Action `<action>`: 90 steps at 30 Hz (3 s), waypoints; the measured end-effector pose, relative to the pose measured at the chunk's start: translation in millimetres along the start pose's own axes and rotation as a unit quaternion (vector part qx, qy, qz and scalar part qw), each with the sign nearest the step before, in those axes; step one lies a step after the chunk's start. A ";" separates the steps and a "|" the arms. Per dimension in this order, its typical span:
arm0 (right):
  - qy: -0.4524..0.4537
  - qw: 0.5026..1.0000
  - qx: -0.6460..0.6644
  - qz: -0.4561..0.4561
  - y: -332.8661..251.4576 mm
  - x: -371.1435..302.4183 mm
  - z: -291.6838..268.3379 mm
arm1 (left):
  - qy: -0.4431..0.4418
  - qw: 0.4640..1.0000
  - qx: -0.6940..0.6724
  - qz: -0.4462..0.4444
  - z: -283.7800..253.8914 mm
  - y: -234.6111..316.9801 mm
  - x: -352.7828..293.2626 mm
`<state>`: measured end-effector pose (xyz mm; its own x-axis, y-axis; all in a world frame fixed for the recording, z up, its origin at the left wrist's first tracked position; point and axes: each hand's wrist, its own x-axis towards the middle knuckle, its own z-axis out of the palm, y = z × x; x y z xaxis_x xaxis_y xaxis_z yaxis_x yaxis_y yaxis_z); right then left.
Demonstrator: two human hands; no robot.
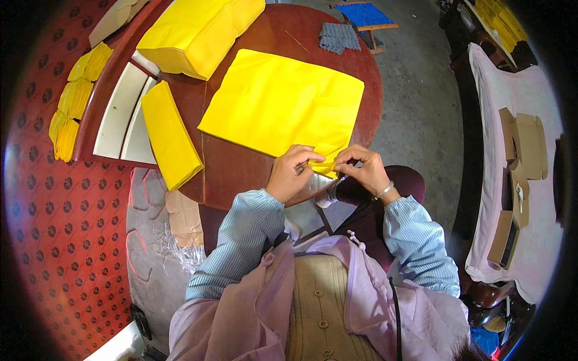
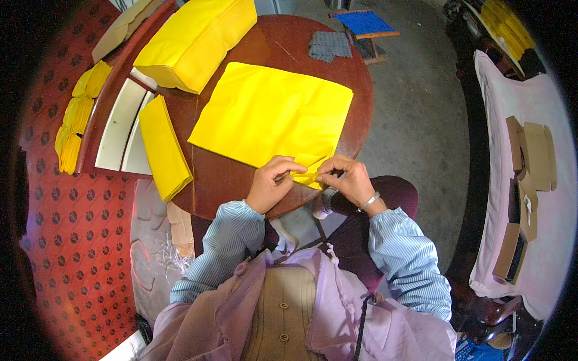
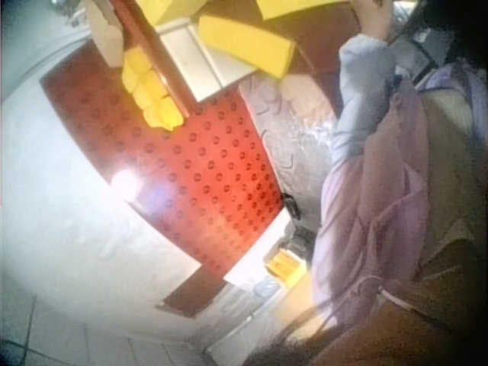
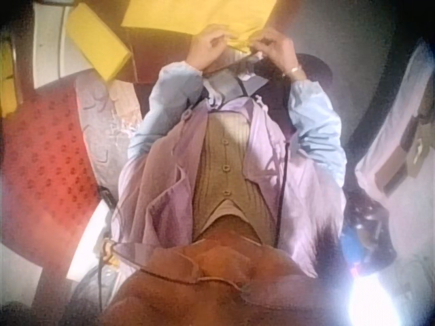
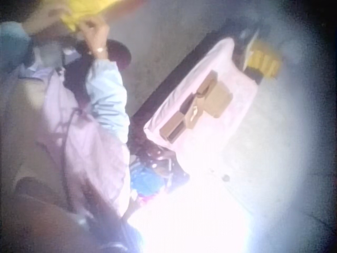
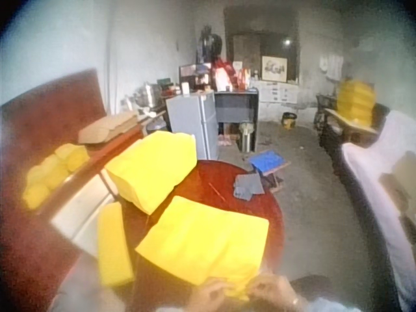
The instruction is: The person folds yellow paper sheets by hand on a table, aligning edges and pressing creases. They repeatedly fold, stack, and handle the sheets, occasionally picking up and placing down folded stacks.
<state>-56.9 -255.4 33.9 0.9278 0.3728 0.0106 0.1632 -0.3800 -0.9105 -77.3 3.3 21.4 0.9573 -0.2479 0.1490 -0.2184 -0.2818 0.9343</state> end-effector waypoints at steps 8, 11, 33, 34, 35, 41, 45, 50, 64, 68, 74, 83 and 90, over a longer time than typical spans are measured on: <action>0.020 1.000 -0.011 0.002 -4.8 -1.6 4.6 | 0.060 0.997 0.040 0.020 13.0 -0.2 0.2; 0.031 0.999 -0.028 -0.017 -6.5 -4.4 5.3 | 0.074 0.997 0.016 0.016 15.7 -0.1 0.6; 0.040 0.999 0.023 0.002 0.4 -3.4 11.2 | 0.063 0.991 0.088 0.076 12.9 3.3 -0.2; 0.039 0.999 0.009 0.002 -0.2 -3.9 11.2 | 0.074 0.991 0.090 0.072 14.9 3.0 0.1; 0.038 0.999 0.002 -0.007 -1.0 -4.6 10.9 | 0.075 0.993 0.070 0.050 15.7 2.3 -0.5; 0.027 0.997 -0.061 -0.047 -7.1 -6.1 8.4 | 0.091 0.992 -0.074 -0.053 20.3 -3.6 -2.5; 0.026 0.998 -0.041 -0.028 -8.1 -5.5 7.4 | 0.067 0.998 -0.017 -0.013 14.0 -5.3 -2.2; 0.029 0.999 -0.037 -0.010 -6.2 -4.0 9.1 | 0.063 0.996 0.044 0.039 9.5 0.0 -2.2; 0.030 0.996 -0.067 -0.050 -4.7 -5.6 9.0 | 0.087 0.996 0.027 0.016 16.9 3.3 -1.4; 0.027 0.997 -0.065 -0.038 -5.0 -5.6 8.2 | 0.077 0.997 -0.016 -0.014 16.6 1.7 -2.7; 0.026 0.998 -0.051 -0.007 -6.3 -4.8 9.2 | 0.057 0.997 0.024 0.046 10.6 -1.4 -3.1; 0.027 0.999 -0.021 0.007 -4.7 -4.7 10.1 | 0.072 0.989 0.088 0.091 15.8 2.2 -1.3; 0.021 0.997 -0.062 -0.051 -8.3 -6.5 7.7 | 0.107 0.994 -0.018 0.004 22.6 -2.4 -3.7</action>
<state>-66.8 -248.2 38.2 0.9174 0.3795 0.1200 0.2948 -0.4454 -0.8454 -84.6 -16.1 11.3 0.9746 -0.0468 0.2189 -0.2236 -0.2454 0.9433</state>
